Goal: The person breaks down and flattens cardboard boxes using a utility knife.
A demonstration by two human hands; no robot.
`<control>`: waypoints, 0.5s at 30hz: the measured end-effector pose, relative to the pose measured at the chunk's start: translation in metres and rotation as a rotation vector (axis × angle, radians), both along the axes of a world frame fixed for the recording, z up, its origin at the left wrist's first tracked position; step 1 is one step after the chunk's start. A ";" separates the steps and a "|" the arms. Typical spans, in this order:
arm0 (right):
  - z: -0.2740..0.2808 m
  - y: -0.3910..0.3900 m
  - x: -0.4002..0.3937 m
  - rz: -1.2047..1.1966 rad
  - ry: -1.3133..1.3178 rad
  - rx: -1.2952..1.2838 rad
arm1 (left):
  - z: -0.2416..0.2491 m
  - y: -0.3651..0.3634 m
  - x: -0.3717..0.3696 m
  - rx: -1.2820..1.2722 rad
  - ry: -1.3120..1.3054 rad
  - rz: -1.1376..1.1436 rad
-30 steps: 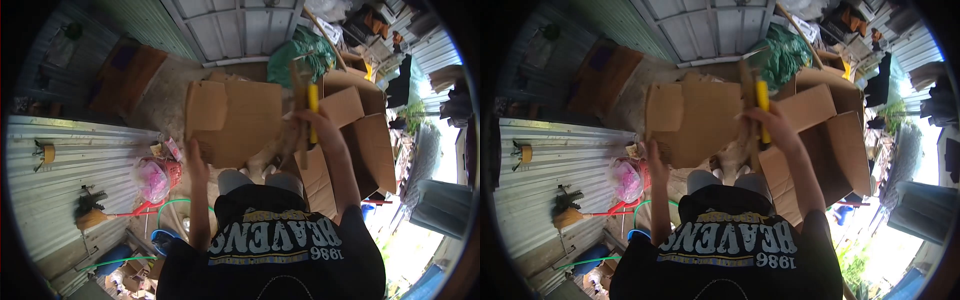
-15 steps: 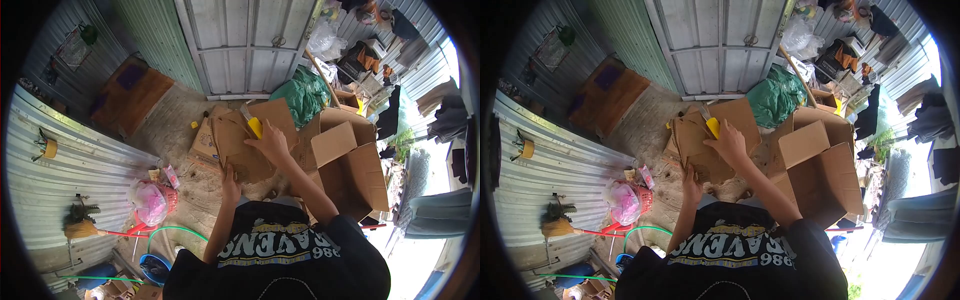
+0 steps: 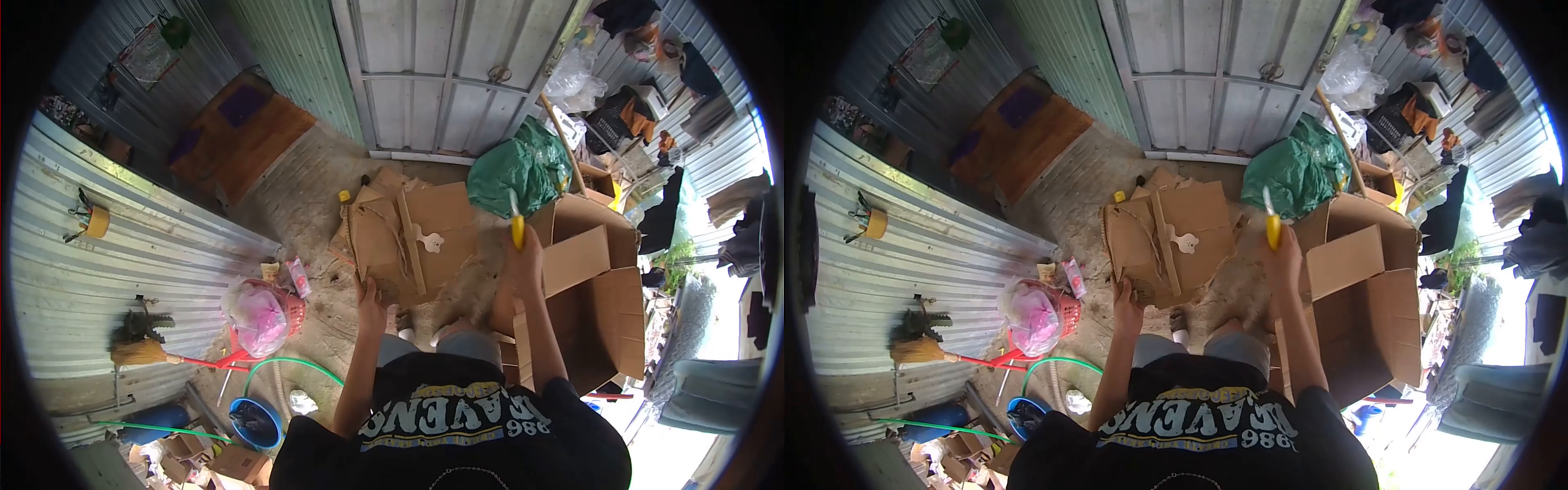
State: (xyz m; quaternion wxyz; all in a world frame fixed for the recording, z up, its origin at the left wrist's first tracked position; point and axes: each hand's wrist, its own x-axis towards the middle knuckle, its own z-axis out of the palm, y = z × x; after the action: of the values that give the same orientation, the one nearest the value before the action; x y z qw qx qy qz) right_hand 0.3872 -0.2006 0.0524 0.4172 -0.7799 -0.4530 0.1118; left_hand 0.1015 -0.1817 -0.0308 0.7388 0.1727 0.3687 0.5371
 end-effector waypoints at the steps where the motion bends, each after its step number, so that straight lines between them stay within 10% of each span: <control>1: -0.019 -0.008 0.013 -0.022 0.047 -0.047 | -0.005 0.005 -0.003 -0.009 0.007 0.001; 6: -0.022 -0.050 0.041 -0.100 0.801 -0.155 | -0.082 0.032 -0.019 -0.126 0.015 0.017; 15: -0.014 -0.061 0.047 -0.390 0.920 0.041 | -0.197 0.063 -0.056 -0.317 0.180 0.043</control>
State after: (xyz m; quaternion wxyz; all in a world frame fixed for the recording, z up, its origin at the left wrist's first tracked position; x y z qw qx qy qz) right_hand 0.4346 -0.2618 0.0383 0.6022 -0.7116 -0.0697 0.3552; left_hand 0.0458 -0.1191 -0.2282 0.7091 0.0938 0.5171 0.4702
